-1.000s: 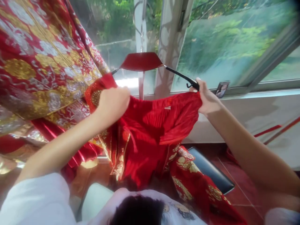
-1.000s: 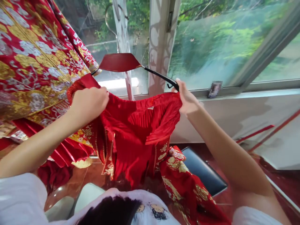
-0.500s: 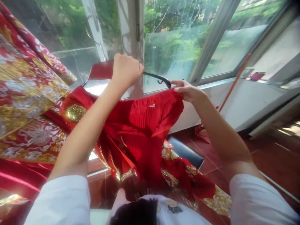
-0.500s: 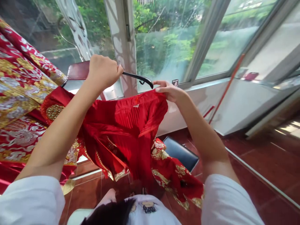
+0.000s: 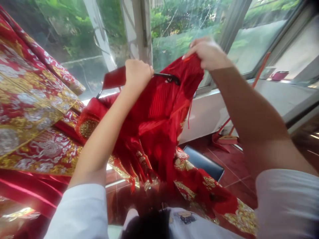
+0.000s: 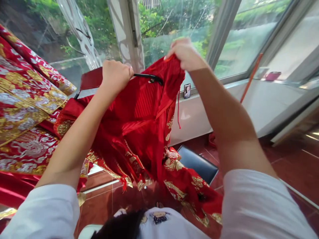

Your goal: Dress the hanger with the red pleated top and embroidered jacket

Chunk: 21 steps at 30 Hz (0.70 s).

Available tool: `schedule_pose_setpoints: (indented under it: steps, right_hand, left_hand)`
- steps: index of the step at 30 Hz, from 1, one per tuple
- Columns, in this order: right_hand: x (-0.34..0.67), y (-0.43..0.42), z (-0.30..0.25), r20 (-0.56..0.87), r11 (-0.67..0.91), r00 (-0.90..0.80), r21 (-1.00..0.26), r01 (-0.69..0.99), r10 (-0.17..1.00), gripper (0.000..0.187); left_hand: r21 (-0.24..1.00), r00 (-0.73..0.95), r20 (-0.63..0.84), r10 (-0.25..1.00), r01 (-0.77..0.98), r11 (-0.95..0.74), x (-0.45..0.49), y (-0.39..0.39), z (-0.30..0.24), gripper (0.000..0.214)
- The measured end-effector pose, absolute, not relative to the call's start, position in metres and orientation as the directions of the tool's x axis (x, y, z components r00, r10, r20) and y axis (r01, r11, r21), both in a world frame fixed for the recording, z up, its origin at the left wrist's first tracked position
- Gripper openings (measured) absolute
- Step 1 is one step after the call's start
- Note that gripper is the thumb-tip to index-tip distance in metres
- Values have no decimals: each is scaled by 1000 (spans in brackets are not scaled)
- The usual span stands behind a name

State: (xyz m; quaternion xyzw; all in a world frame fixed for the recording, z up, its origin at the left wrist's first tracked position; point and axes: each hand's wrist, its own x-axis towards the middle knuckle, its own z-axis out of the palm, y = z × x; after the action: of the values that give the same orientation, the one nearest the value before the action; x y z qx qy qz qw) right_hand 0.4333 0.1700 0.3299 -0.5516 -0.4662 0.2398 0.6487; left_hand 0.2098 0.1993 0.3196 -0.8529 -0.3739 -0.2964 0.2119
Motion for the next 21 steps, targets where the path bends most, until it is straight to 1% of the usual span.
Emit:
schedule_pose_setpoints:
  steps: [1, 2, 3, 4, 5, 6, 7, 8, 9, 10, 11, 12, 13, 14, 15, 17, 18, 19, 20, 21]
  right_hand:
    - [429, 166, 346, 441, 302, 490, -891, 339, 752, 26]
    - [422, 162, 360, 558, 309, 490, -810, 499, 670, 27]
    - [412, 158, 371, 673, 299, 440, -693, 656, 594, 27]
    - [398, 154, 376, 764, 275, 355, -558, 783, 539, 25]
    - [382, 148, 376, 822, 239, 259, -423, 874, 508, 19]
    - [362, 141, 369, 847, 202, 174, -311, 929, 502, 12]
    - [340, 133, 355, 858, 154, 100, -203, 967, 504, 20]
    - [318, 124, 336, 828, 45, 49, -89, 995, 558, 30]
    - [297, 116, 312, 753, -49, 16, 22, 999, 658, 31]
    - [278, 108, 287, 641, -11, -88, 148, 989, 762, 34]
    - [263, 101, 263, 542, 63, -181, 229, 971, 821, 41]
    - [254, 97, 241, 486, 102, -225, 267, 958, 844, 42]
    - [249, 94, 223, 457, 146, -265, 280, 949, 849, 41]
    - [249, 93, 210, 451, 169, -274, 259, 951, 850, 37]
    - [254, 94, 203, 469, 173, -256, 212, 962, 846, 32]
    - [275, 98, 204, 577, 143, -151, 61, 988, 802, 33]
    - [289, 102, 209, 662, 126, -77, -25, 992, 746, 34]
    - [304, 108, 215, 746, 126, -9, -101, 987, 666, 33]
    - [319, 115, 223, 815, 157, 35, -154, 976, 579, 31]
    - [333, 124, 230, 864, 220, 41, -174, 960, 503, 31]
  left_hand:
    - [-183, 556, 653, 513, 774, -606, 211, 201, 319, 39]
    - [-212, 564, 648, 511, 779, -590, 212, 202, 318, 39]
    - [-228, 570, 646, 508, 779, -585, 212, 203, 318, 39]
    - [-228, 568, 645, 511, 782, -580, 211, 204, 317, 37]
    - [-221, 560, 641, 524, 789, -573, 210, 204, 317, 35]
    - [-208, 546, 637, 544, 801, -561, 209, 204, 317, 34]
    - [-198, 531, 627, 570, 816, -543, 207, 204, 316, 34]
    - [-201, 523, 604, 601, 830, -520, 206, 203, 315, 37]
    - [-220, 528, 581, 620, 835, -505, 203, 201, 315, 43]
    - [-247, 547, 566, 617, 826, -506, 201, 198, 314, 49]
    - [-273, 584, 554, 594, 801, -533, 196, 195, 314, 55]
    - [-289, 630, 545, 554, 761, -581, 190, 191, 314, 59]
    - [-286, 670, 549, 500, 712, -641, 181, 186, 315, 61]
    - [-262, 691, 571, 444, 665, -699, 170, 181, 317, 62]
    - [-225, 687, 604, 403, 632, -741, 155, 176, 318, 60]
    - [-149, 608, 694, 386, 645, -749, 116, 168, 319, 54]
    - [-117, 542, 739, 399, 687, -717, 93, 165, 318, 50]
    - [-83, 471, 773, 424, 738, -670, 70, 162, 315, 45]
    - [-43, 412, 781, 470, 785, -618, 48, 161, 312, 41]
    - [8, 367, 762, 534, 819, -574, 27, 160, 308, 39]
